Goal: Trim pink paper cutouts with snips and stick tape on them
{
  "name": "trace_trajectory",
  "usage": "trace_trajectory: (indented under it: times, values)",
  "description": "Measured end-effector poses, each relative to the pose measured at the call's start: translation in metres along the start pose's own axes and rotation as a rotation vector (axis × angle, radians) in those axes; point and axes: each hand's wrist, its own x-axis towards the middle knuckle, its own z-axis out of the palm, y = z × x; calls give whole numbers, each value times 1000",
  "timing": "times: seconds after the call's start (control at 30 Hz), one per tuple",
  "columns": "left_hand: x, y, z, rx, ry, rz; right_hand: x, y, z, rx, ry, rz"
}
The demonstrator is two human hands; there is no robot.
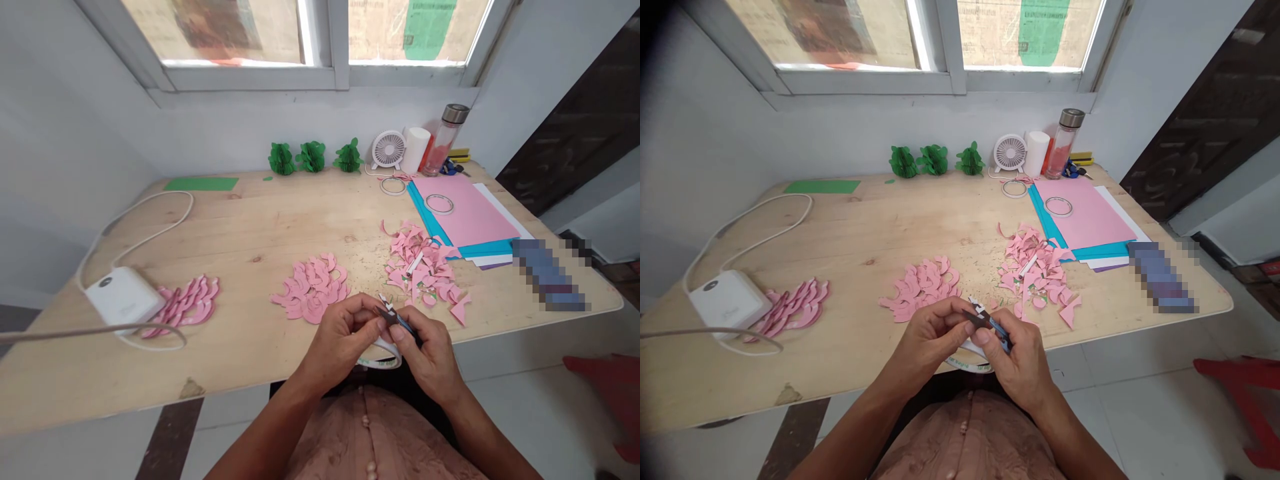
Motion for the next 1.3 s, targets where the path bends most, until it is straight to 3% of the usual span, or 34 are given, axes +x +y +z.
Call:
trace_trajectory:
  times: [1.3]
  values:
    - [-1,3,6,16,39,-30,-1,3,0,-109,41,-23]
